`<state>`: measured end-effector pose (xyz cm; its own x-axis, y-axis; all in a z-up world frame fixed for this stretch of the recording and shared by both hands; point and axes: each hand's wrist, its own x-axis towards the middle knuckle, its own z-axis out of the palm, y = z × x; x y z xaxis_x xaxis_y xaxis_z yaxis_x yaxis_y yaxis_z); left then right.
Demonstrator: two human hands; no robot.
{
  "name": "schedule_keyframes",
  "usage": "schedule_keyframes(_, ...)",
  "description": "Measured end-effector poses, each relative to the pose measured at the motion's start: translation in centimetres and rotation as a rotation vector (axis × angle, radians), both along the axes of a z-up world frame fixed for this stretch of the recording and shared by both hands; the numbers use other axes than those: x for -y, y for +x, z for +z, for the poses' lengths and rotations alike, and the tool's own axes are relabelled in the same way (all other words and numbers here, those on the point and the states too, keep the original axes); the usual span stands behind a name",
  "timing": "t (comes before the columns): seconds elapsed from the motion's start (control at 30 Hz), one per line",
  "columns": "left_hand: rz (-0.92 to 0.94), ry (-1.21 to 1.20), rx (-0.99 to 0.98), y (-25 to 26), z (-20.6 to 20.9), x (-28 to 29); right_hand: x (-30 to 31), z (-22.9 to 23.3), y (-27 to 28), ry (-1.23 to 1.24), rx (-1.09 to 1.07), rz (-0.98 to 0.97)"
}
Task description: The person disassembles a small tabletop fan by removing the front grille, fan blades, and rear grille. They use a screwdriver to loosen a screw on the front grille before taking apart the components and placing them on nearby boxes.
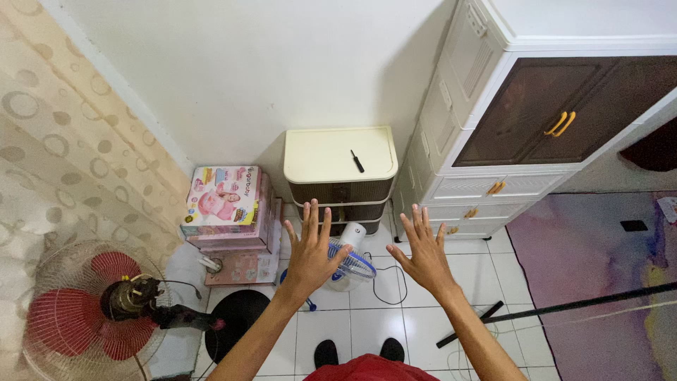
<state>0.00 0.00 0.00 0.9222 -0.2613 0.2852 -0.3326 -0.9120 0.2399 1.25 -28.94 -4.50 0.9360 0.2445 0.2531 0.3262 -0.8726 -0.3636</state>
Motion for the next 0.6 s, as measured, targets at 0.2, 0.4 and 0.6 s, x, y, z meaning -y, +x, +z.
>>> schedule_keyframes(0.2, -0.015, -0.063, -0.057, -0.9, 4.0, 0.7, -0.7, 3.6, -1.0, 0.044, -0.012, 0.007)
schedule_keyframes(0.4, -0.028, -0.085, -0.037, -0.9, 4.1, 0.5, -1.2, 3.9, -1.0, 0.037, 0.000, 0.005)
schedule_keyframes(0.6, -0.017, -0.110, -0.072, -0.1, 3.0, -0.6, -1.8, 3.2, -0.7, 0.078, -0.026, 0.001)
